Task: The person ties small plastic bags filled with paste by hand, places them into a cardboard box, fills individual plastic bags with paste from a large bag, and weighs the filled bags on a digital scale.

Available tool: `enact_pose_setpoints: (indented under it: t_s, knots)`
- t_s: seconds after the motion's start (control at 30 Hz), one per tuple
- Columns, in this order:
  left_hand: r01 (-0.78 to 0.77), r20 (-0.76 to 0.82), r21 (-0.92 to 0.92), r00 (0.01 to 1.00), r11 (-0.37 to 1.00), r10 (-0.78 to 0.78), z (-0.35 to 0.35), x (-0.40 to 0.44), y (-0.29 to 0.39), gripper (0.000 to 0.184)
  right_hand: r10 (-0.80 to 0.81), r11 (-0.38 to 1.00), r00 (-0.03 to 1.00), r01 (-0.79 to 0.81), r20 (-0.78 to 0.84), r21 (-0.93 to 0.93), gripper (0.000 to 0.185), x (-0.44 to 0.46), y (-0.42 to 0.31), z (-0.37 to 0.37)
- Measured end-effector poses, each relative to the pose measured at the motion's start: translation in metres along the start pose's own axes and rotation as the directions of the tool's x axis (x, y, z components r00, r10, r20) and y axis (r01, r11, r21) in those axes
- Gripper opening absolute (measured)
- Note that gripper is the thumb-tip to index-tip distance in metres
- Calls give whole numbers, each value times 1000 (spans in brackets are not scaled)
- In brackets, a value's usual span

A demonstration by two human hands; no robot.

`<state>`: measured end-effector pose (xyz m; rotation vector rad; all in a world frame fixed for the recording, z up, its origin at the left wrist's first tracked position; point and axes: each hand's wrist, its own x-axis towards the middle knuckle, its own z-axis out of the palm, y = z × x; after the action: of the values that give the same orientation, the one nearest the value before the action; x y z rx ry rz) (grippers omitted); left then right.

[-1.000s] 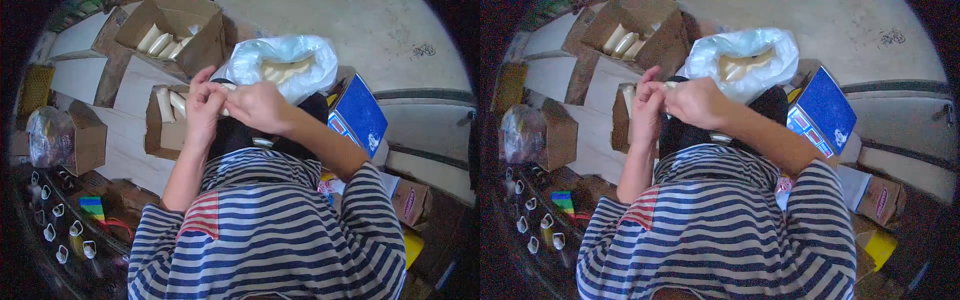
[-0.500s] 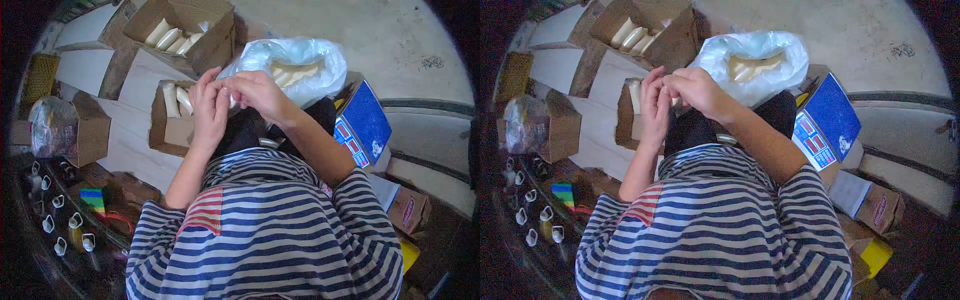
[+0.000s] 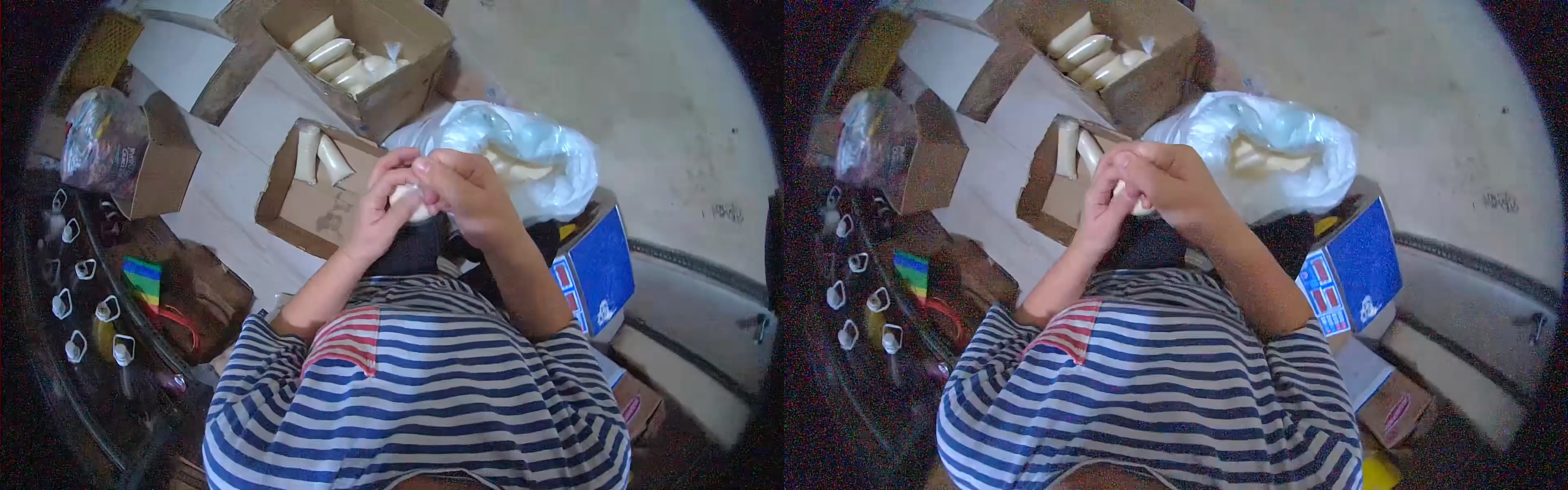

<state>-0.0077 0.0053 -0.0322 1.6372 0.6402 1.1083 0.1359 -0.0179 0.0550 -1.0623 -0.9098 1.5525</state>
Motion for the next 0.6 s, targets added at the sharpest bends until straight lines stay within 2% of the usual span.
enact_pose_setpoints:
  t_s: [0.03, 0.07, 0.13, 0.17, 0.2, 0.23, 0.27, 0.3, 0.33, 0.37, 0.4, 0.43, 0.47, 0.5, 0.53, 0.57, 0.6]
  knots:
    - [77, 1, -226, 997, 971, -78, 0, 5, 0, 46, -26, 971, 1000, 28, 11, -238, 27, 8, -5, -2]
    - [80, -10, -221, 996, 972, -84, 1, 10, 1, 46, -19, 972, 1000, 24, 23, -236, 27, 12, -11, -2]
    - [158, -18, -216, 986, 964, -166, 3, 28, 1, 70, -187, 959, 982, 191, 39, -210, 25, 23, -32, 4]
    - [154, -34, -208, 986, 966, -164, 4, 41, -6, 70, -185, 959, 981, 193, 57, -207, 25, 30, -36, 1]
    - [138, -11, -127, 990, 982, -141, 3, 57, -16, 74, -266, 861, 961, 274, 82, -428, 22, 36, -40, -4]
    - [119, 14, -45, 993, 992, -119, 2, 75, -27, 78, -340, 705, 932, 342, 127, -621, 18, 40, -42, -11]
    - [52, -72, -7, 996, 999, -52, 2, 99, -37, 79, -323, 771, 939, 333, 118, -542, 14, 39, -44, -22]
    - [162, -141, -145, 973, 976, -182, -1, 123, -43, 77, -315, 776, 940, 333, 128, -536, 14, 40, -45, -34]
    - [167, -231, -348, 938, 922, -257, -6, 151, -47, 67, -394, 772, 917, 362, 52, -522, 14, 40, -43, -48]
    - [99, -319, -534, 896, 840, -308, -18, 182, -64, 55, -469, 765, 883, 390, -28, -512, 16, 40, -40, -61]
    - [-63, -393, -669, 876, 740, -281, -30, 214, -74, 46, -427, 807, 892, 302, -149, -507, 16, 38, -34, -75]
    - [-77, -392, -768, 842, 636, -371, -50, 247, -97, 41, -381, 843, 885, 213, -268, -493, 17, 36, -24, -91]
    - [-180, -403, -804, 866, 567, -297, -43, 253, -98, 30, -324, 862, 873, 113, -365, -495, 17, 34, -13, -107]
    - [-274, -495, -802, 802, 531, -334, -69, 284, -132, 37, -269, 874, 848, 15, -457, -485, 17, 31, 1, -121]
    - [-217, -408, -869, 824, 445, -394, -88, 304, -136, 41, -230, 856, 844, -61, -484, -514, 17, 27, 17, -136]
    - [-341, -518, -842, 727, 417, -451, -103, 325, -165, 46, -194, 830, 839, -135, -508, -541, 17, 24, 33, -149]
    - [-365, -559, -821, 671, 439, -487, -105, 328, -192, 46, -147, 813, 855, -182, -497, -553, 17, 21, 47, -156]
